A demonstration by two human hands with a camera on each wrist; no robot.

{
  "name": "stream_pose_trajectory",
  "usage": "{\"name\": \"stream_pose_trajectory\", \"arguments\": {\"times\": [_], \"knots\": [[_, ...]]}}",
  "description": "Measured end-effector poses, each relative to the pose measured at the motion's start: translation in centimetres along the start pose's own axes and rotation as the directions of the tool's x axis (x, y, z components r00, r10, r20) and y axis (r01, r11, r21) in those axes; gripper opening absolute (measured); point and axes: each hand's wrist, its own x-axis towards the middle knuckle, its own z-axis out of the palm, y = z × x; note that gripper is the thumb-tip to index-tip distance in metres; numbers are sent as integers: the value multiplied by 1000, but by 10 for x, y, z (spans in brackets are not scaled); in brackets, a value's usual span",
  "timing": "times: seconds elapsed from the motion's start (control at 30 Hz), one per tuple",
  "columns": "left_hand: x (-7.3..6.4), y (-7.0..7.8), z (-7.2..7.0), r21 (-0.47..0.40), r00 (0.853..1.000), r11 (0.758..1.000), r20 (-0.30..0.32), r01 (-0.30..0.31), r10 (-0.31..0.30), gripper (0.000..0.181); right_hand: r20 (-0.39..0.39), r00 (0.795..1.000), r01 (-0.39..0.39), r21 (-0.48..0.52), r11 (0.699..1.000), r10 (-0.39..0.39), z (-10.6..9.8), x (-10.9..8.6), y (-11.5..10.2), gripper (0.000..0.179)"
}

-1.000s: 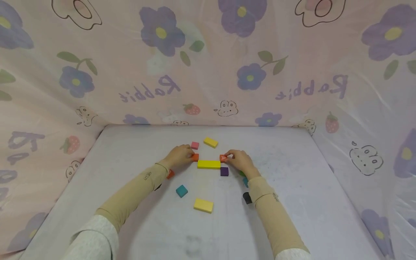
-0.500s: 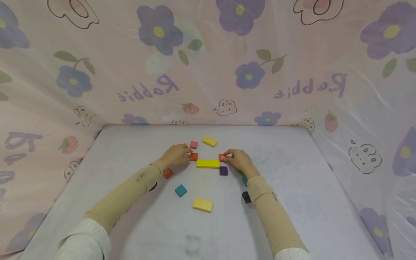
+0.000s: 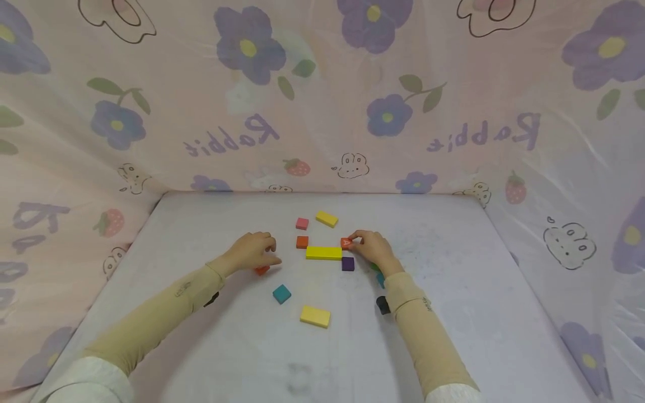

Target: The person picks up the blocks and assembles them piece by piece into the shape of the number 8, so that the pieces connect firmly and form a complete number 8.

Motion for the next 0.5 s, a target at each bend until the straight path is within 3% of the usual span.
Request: {"name": "stream_pose_trajectory", "arguments": {"times": [0.3,0.5], "knots": [[-25,-12,-1,88,1000,996,-15,-12,14,44,-5,1000,9,-7,1000,-9,0,-1,1,35],[-32,-17,1,106,1000,994,24,5,-7,43,-10,1000,20,-12,1000,-20,1,1,2,33]]}}
